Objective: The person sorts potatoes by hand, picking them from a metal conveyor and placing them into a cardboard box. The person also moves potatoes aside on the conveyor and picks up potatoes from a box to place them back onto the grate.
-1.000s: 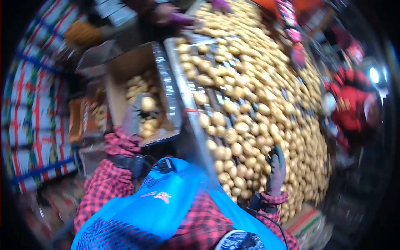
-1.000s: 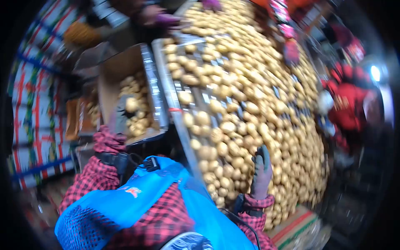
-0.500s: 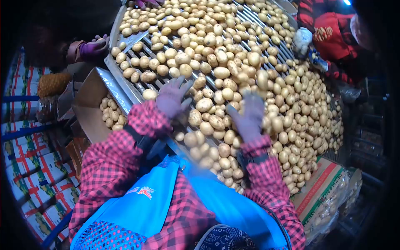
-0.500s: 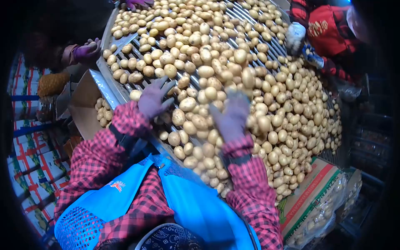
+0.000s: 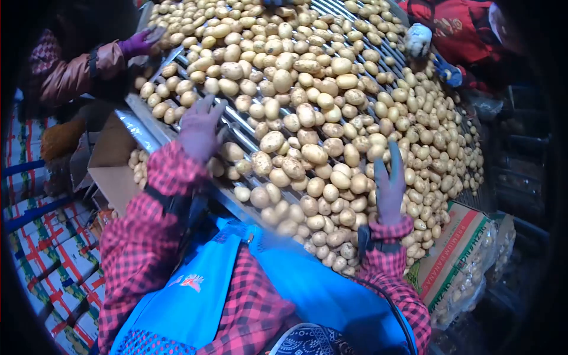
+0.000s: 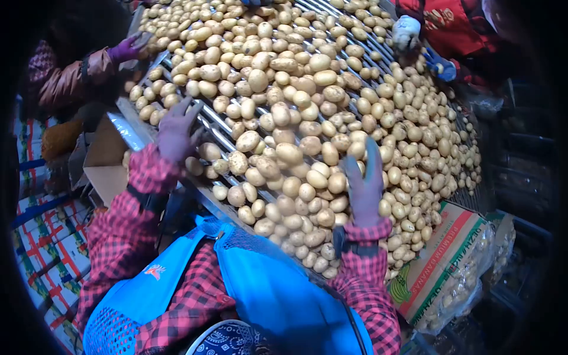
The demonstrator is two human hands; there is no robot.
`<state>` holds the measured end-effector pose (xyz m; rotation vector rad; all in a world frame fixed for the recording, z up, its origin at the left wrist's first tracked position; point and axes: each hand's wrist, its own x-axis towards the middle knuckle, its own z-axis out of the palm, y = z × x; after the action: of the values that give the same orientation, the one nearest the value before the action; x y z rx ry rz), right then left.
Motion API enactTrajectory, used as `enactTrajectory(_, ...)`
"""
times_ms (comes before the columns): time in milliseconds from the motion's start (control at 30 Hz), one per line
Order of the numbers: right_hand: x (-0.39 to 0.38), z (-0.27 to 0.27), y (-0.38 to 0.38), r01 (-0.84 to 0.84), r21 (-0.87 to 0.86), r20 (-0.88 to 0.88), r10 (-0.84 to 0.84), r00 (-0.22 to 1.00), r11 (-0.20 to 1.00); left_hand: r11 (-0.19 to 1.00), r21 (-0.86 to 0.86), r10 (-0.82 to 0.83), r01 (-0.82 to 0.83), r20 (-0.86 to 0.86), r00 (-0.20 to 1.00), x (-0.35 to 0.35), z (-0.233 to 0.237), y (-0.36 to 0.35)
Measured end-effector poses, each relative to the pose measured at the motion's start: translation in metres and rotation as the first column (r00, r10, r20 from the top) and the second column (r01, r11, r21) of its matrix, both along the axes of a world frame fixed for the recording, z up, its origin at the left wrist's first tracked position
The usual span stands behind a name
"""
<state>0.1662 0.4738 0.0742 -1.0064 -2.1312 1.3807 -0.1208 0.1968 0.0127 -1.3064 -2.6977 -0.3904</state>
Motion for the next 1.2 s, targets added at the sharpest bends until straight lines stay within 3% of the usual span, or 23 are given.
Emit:
enactTrajectory(33,0.031,-0.007,0.001,0.057,0.209,0.124,-0.085,0.989,0.976,0.998,0.051,-0.05,0.043,0.148,0.988,0.017,0.001,0.006)
enactTrajectory(67,0.07,-0.025,0.009,-0.006,0.446,0.3,-0.143,0.943,0.895,0.963,0.145,-0.252,0.227,0.178,0.951,0.035,0.009,0.015)
enactTrajectory(133,0.09,-0.038,-0.017,0.071,0.451,0.367,-0.257,0.894,0.89,0.904,0.107,-0.425,0.413,0.297,0.855,0.079,0.011,0.037)
enactTrajectory(200,0.091,-0.05,-0.056,-0.453,0.636,0.688,-0.193,0.7,0.625,0.892,-0.093,-0.407,0.443,0.264,0.875,0.099,-0.01,0.055)
enactTrajectory(233,0.081,-0.046,-0.071,-0.458,0.454,0.725,-0.017,0.689,0.764,0.904,-0.14,-0.335,0.403,0.355,0.873,0.092,-0.016,0.054)
enactTrajectory(267,0.069,-0.041,-0.086,-0.462,0.24,0.713,0.168,0.681,0.853,0.91,-0.11,-0.344,0.399,0.337,0.877,0.083,-0.017,0.049)
enactTrajectory(333,0.042,-0.032,-0.117,-0.523,0.406,0.684,0.13,0.718,0.75,0.925,-0.13,-0.329,0.358,0.204,0.922,0.062,-0.024,0.027)
enactTrajectory(367,0.033,-0.038,-0.122,-0.465,0.471,0.564,0.15,0.812,0.749,0.94,-0.182,-0.264,0.287,0.142,0.954,0.041,-0.036,0.014)
enactTrajectory(467,0.007,-0.029,-0.125,-0.549,0.414,0.532,0.297,0.793,0.726,0.967,-0.254,0.014,-0.005,0.035,0.999,-0.035,-0.036,-0.029)
enactTrajectory(533,0.004,-0.026,-0.117,-0.64,0.356,0.526,0.42,0.74,0.682,0.9,-0.37,0.211,-0.229,-0.09,0.973,-0.073,0.004,-0.048)
enactTrajectory(567,0.004,-0.024,-0.111,-0.633,0.318,0.446,0.478,0.757,0.706,0.893,-0.344,0.277,-0.291,-0.089,0.957,-0.093,0.002,-0.064)
enactTrajectory(600,0.007,-0.024,-0.104,-0.63,0.278,0.368,0.525,0.767,0.725,0.919,-0.265,0.224,-0.292,-0.26,0.939,-0.094,0.007,-0.071)
enactTrajectory(667,0.02,-0.026,-0.092,-0.587,0.289,0.322,0.5,0.804,0.756,0.986,-0.083,0.135,-0.148,-0.14,0.981,-0.071,0.025,-0.066)
enactTrajectory(700,0.024,-0.021,-0.087,-0.502,0.285,0.295,0.424,0.856,0.817,0.997,0.046,0.062,-0.055,-0.186,0.981,-0.055,0.012,-0.063)
enactTrajectory(733,0.027,-0.015,-0.081,-0.41,0.282,0.264,0.341,0.902,0.867,0.993,0.118,0.0,0.005,-0.046,0.999,-0.035,0.019,-0.053)
enactTrajectory(833,0.036,0.009,-0.066,-0.312,0.273,0.298,0.229,0.927,0.91,0.995,0.1,-0.02,0.03,-0.099,0.995,-0.001,0.003,-0.048)
enactTrajectory(900,0.045,0.005,-0.055,-0.238,0.241,0.248,0.177,0.952,0.941,0.957,0.248,0.11,-0.149,0.167,0.98,0.012,0.002,-0.052)
enactTrajectory(933,0.049,0.001,-0.051,-0.162,0.2,0.202,0.122,0.972,0.966,0.956,0.249,0.114,-0.155,0.172,0.978,0.021,0.003,-0.056)
enactTrajectory(1000,0.039,-0.001,-0.047,-0.169,0.233,0.206,0.121,0.971,0.958,0.853,0.361,0.153,-0.376,0.516,0.843,0.037,0.009,-0.063)
enactTrajectory(1033,0.023,0.005,-0.053,-0.244,0.23,0.239,0.188,0.953,0.942,0.851,0.387,0.101,-0.356,0.545,0.832,0.049,0.016,-0.06)
enactTrajectory(1067,0.006,0.007,-0.061,-0.315,0.223,0.272,0.252,0.929,0.923,0.894,0.307,0.1,-0.325,0.572,0.814,0.059,0.021,-0.057)
enactTrajectory(1133,-0.031,-0.001,-0.079,-0.472,0.264,0.198,0.432,0.88,0.841,0.921,0.342,-0.019,-0.187,0.518,0.855,0.08,0.025,-0.042)
enactTrajectory(1200,-0.071,-0.025,-0.101,-0.54,0.565,0.257,0.488,0.834,0.624,0.949,0.315,-0.134,-0.031,0.489,0.862,0.093,0.019,-0.029)
